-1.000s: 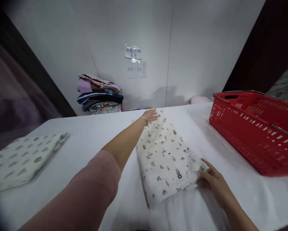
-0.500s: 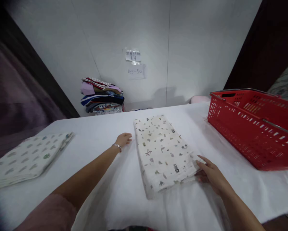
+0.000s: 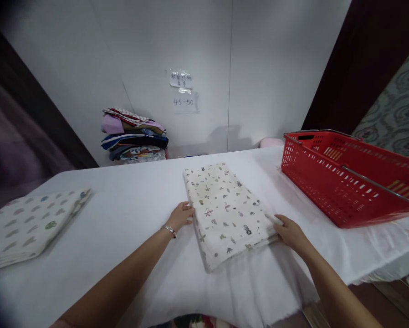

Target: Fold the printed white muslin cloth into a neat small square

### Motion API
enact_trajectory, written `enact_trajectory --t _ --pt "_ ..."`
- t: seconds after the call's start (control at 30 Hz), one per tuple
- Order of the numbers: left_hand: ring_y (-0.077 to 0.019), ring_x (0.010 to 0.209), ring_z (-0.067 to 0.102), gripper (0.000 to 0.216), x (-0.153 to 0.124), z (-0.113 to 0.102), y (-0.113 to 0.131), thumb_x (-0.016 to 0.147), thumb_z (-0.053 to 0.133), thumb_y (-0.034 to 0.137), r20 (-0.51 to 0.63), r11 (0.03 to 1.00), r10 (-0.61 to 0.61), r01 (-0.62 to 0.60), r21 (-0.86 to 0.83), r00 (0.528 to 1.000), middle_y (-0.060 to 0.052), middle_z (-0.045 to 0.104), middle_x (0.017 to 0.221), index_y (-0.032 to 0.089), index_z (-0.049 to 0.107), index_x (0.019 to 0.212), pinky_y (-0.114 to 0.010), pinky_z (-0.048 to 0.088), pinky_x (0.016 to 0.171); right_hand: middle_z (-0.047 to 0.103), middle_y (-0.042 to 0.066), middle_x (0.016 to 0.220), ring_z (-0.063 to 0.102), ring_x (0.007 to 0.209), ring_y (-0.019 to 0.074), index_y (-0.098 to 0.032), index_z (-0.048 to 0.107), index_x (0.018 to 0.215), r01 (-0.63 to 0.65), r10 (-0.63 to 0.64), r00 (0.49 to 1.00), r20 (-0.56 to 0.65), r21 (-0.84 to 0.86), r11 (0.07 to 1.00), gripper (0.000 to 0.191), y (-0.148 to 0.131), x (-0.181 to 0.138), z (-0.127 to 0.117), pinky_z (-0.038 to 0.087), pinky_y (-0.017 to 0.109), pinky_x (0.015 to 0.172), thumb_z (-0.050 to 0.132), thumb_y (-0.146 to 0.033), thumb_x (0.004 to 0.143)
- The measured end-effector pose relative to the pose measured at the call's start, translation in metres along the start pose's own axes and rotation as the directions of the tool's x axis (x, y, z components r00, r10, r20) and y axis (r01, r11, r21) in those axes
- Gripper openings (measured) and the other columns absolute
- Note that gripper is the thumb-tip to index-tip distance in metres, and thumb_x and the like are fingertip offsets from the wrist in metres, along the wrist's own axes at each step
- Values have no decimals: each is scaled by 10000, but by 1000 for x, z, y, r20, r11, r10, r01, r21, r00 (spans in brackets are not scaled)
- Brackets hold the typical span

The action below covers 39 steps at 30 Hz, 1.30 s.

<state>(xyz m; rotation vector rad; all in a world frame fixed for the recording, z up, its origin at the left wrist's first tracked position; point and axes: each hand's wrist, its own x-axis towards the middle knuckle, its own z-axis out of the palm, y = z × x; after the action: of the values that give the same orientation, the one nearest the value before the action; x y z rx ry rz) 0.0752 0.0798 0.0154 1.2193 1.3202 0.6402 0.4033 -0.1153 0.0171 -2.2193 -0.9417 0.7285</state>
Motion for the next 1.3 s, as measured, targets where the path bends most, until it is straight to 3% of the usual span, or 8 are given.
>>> enact_trajectory --t 0.13,0.23,0.33,0.47,0.67,0.93,1.07,1.3 --pt "-206 960 587 593 -20 3 -5 763 601 286 12 997 27 -28 75 1000 -163 473 1285 150 364 1288 -261 525 589 642 30 683 590 666 183 -165 667 921 130 -138 990 -31 -179 975 320 5 8 -5 420 258 612 530 -364 712" --pt "-215 998 569 578 -49 12 -16 779 573 322 -21 964 187 -180 196 982 -151 445 1312 156 373 1295 -335 527 743 575 7 545 549 554 170 -156 654 924 110 -110 994 4 -87 990 377 3 6 -6 388 259 536 472 -438 752" --pt "-249 1191 450 624 -89 26 -30 759 594 349 52 797 469 -448 404 882 -111 389 1380 194 370 1321 -416 412 982 533 -2 486 522 494 163 -133 630 1002 76 -75 997 -28 34 997 456 0 2 -8 351 256 479 459 -478 758" --pt "-289 1292 322 694 -129 46 -43 673 693 369 314 529 568 -629 570 761 -90 354 1424 226 423 1296 -468 318 1054 568 12 502 538 495 175 -159 646 904 60 -69 996 -55 -150 987 385 1 3 -12 357 266 486 502 -466 719" --pt "-260 1206 395 393 -131 55 -48 710 641 269 329 394 635 -660 640 699 -80 476 1294 213 542 1087 -431 399 950 628 32 609 555 539 175 -185 624 805 173 -193 976 -106 -167 971 329 4 7 -18 386 273 513 541 -484 695" --pt "-252 1184 394 331 -135 55 -40 697 546 119 378 240 627 -631 738 681 -81 486 1252 195 542 1019 -402 420 900 577 9 544 486 428 100 -147 573 872 -48 39 998 46 215 975 236 -17 2 -18 276 197 380 633 -297 699" --pt "-215 1034 483 287 -138 54 -37 727 484 86 391 201 652 -646 737 650 -57 567 1074 199 554 981 -358 440 845 625 26 673 495 458 69 -153 560 899 22 -70 993 99 427 904 239 -21 -1 -26 281 168 379 649 -272 711" --pt "-199 999 502 256 -142 49 -39 757 445 80 378 212 658 -642 737 651 -44 582 1024 219 573 930 -325 463 808 620 2 602 486 436 72 -156 555 804 -102 52 978 201 248 963 186 -10 -5 -18 309 171 380 675 -278 729"
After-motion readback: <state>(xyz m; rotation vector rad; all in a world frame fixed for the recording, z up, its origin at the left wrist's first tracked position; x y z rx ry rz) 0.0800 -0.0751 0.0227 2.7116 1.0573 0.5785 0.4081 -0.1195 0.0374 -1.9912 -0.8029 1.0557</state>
